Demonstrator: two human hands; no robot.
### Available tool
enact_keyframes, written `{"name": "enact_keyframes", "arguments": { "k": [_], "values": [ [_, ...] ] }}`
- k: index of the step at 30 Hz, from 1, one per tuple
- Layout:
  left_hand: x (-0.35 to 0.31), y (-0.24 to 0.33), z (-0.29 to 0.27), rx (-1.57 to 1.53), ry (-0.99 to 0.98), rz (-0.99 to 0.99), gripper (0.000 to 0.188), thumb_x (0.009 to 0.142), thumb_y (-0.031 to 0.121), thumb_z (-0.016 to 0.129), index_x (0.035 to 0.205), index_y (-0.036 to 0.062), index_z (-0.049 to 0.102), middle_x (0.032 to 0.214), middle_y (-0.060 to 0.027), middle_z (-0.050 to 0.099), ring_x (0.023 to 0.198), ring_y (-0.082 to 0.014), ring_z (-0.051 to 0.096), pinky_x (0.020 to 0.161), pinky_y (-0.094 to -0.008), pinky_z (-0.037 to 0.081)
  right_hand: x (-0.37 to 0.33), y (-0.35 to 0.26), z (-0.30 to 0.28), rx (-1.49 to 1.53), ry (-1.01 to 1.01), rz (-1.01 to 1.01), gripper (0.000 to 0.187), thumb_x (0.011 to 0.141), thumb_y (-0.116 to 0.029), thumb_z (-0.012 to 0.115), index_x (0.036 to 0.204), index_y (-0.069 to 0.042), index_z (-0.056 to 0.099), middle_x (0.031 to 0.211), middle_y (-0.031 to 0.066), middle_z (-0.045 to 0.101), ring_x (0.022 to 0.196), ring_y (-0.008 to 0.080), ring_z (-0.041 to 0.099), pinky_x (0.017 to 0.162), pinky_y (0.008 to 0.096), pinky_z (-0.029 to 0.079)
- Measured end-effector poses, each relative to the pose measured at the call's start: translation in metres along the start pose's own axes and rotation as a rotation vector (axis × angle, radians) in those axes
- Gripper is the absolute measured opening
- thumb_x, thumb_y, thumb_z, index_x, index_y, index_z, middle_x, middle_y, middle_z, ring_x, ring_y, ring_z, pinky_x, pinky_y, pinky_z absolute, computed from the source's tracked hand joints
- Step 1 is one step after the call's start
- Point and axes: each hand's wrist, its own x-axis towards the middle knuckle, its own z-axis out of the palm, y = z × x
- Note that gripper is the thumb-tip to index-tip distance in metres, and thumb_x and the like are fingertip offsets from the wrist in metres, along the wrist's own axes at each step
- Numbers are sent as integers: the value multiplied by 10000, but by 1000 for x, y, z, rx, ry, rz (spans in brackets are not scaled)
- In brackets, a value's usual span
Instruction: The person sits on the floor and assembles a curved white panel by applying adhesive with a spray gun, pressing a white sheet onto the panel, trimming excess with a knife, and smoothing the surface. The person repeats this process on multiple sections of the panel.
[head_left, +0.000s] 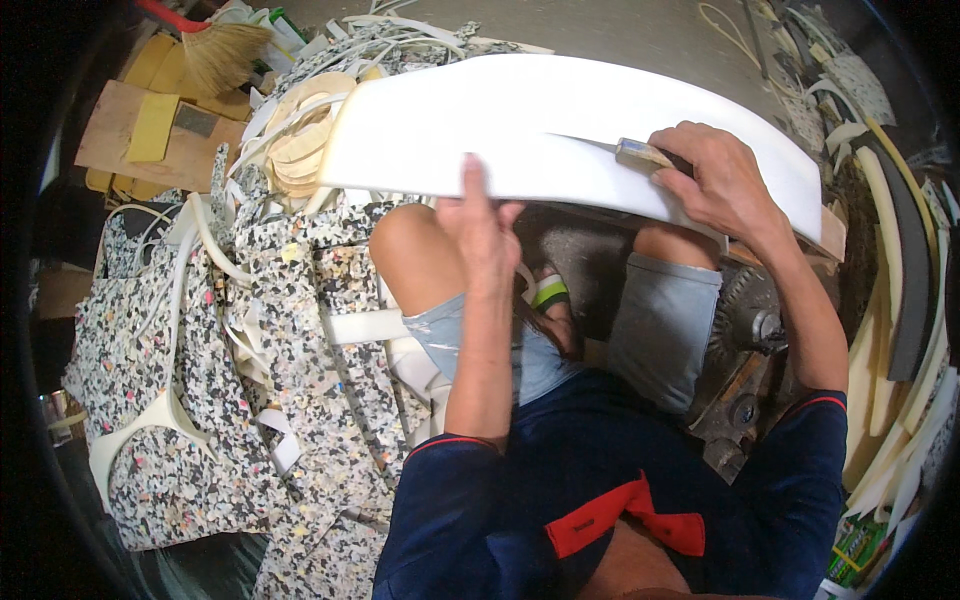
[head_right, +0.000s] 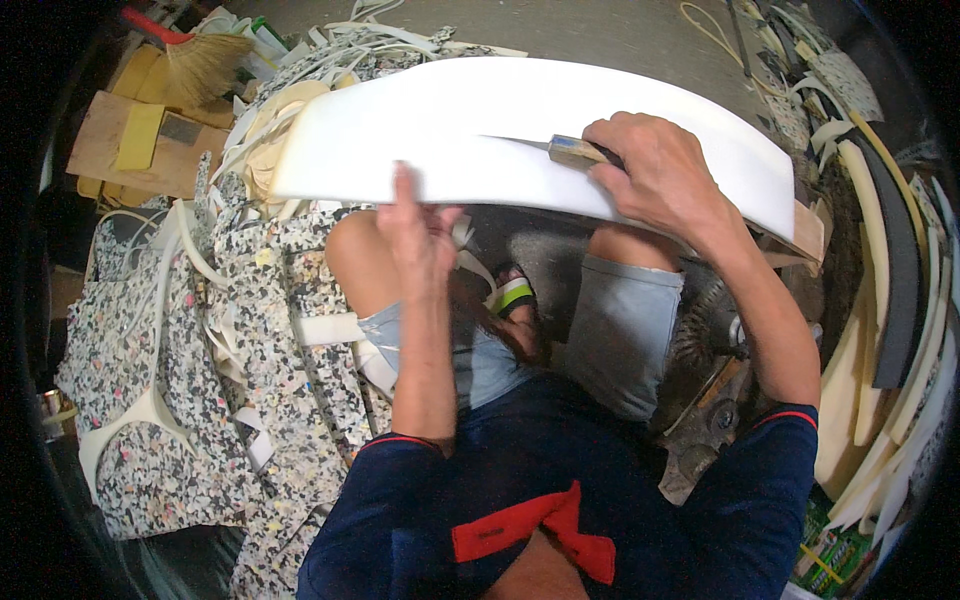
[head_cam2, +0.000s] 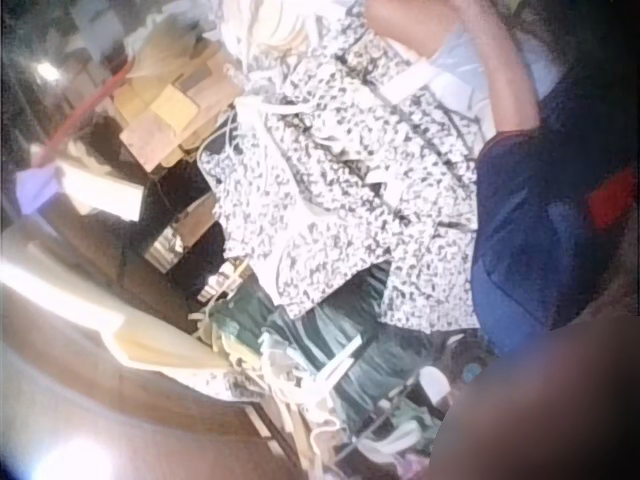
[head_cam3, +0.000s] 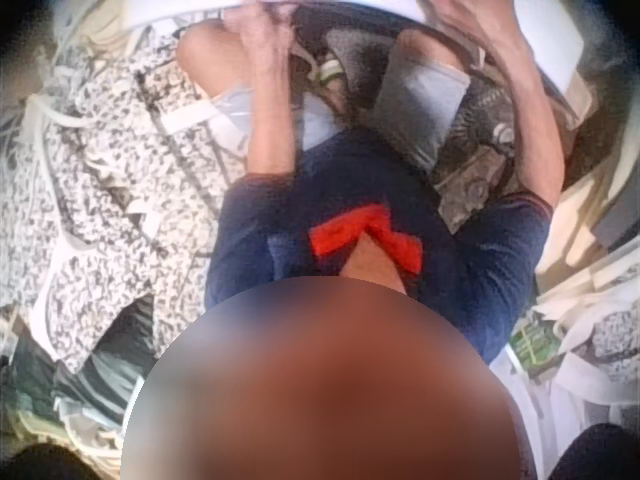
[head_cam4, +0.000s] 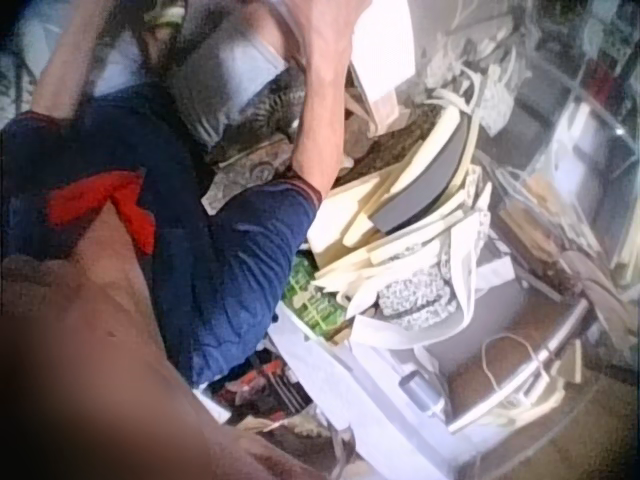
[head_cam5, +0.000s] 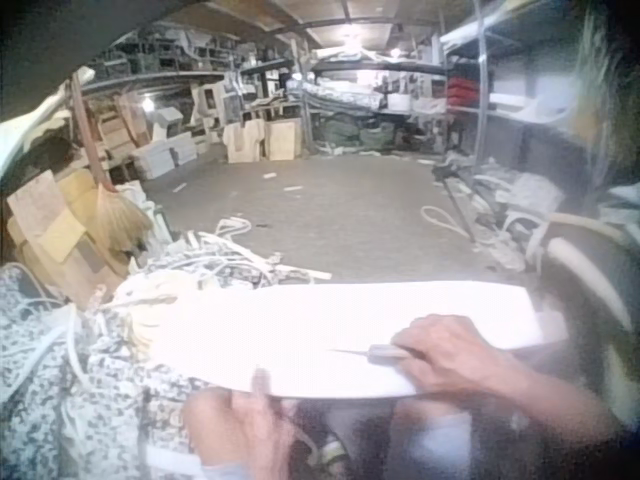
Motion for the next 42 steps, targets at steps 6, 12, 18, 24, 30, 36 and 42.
{"name": "enact_keyframes", "arguments": {
  "k": [6, 12, 18, 24, 30, 36, 42],
  "values": [
    [43, 47, -24, 78, 204, 227, 378, 1080, 335, 457, 1226, -6, 528, 1118, -149, 646, 876, -189, 697, 526, -248, 560, 12, -8, 9, 38, 3, -15, 304, 830, -167, 712, 1087, -4, 709, 888, 153, 677, 814, 317, 638, 771, 429, 500],
    [58, 38, -27, 32, 238, 325, 377, 1103, 254, 399, 1255, -69, 520, 1138, -169, 651, 979, -230, 674, 793, -348, 579, 26, -16, 14, 34, -12, -14, 294, 828, -173, 717, 1072, -8, 712, 879, 154, 672, 816, 323, 635, 771, 432, 497],
    [60, 38, -28, 23, 276, 311, 352, 1097, 217, 412, 1217, -83, 551, 1122, -166, 661, 980, -231, 675, 827, -352, 577, 40, -30, 16, 43, 27, -78, 269, 821, -137, 674, 1042, 7, 727, 890, 183, 702, 825, 333, 686, 800, 456, 552],
    [66, 33, -35, 12, 266, 332, 316, 1089, 203, 423, 1175, -70, 556, 1076, -155, 669, 898, -221, 685, 755, -339, 581, 76, -50, 26, 50, 43, -145, 283, 819, -171, 685, 1043, 0, 715, 885, 183, 690, 832, 348, 673, 780, 462, 527],
    [61, 41, -34, -8, 249, 278, 299, 1088, 203, 419, 1179, -52, 547, 1021, -136, 667, 845, -202, 688, 662, -315, 575, 120, -86, 39, 125, 160, -240, 215, 790, -109, 638, 939, 25, 715, 760, 205, 700, 699, 340, 706, 670, 459, 585],
    [23, 60, -43, 27, 129, 200, 277, 1074, 229, 485, 1205, -7, 548, 1002, -107, 668, 794, -167, 678, 527, -280, 548, 84, -87, 1, 403, 397, -287, 294, 834, -166, 682, 1062, 16, 715, 899, 205, 723, 805, 318, 708, 746, 420, 579],
    [-14, 69, -29, -41, -162, 101, 238, 1018, 179, 606, 1200, 29, 575, 1010, -83, 679, 826, -175, 688, 511, -280, 559, -81, 4, -40, 677, 420, 222, 400, 874, -115, 722, 1237, 21, 623, 1136, 89, 674, 1037, 173, 635, 914, 338, 503]
  ]
}}
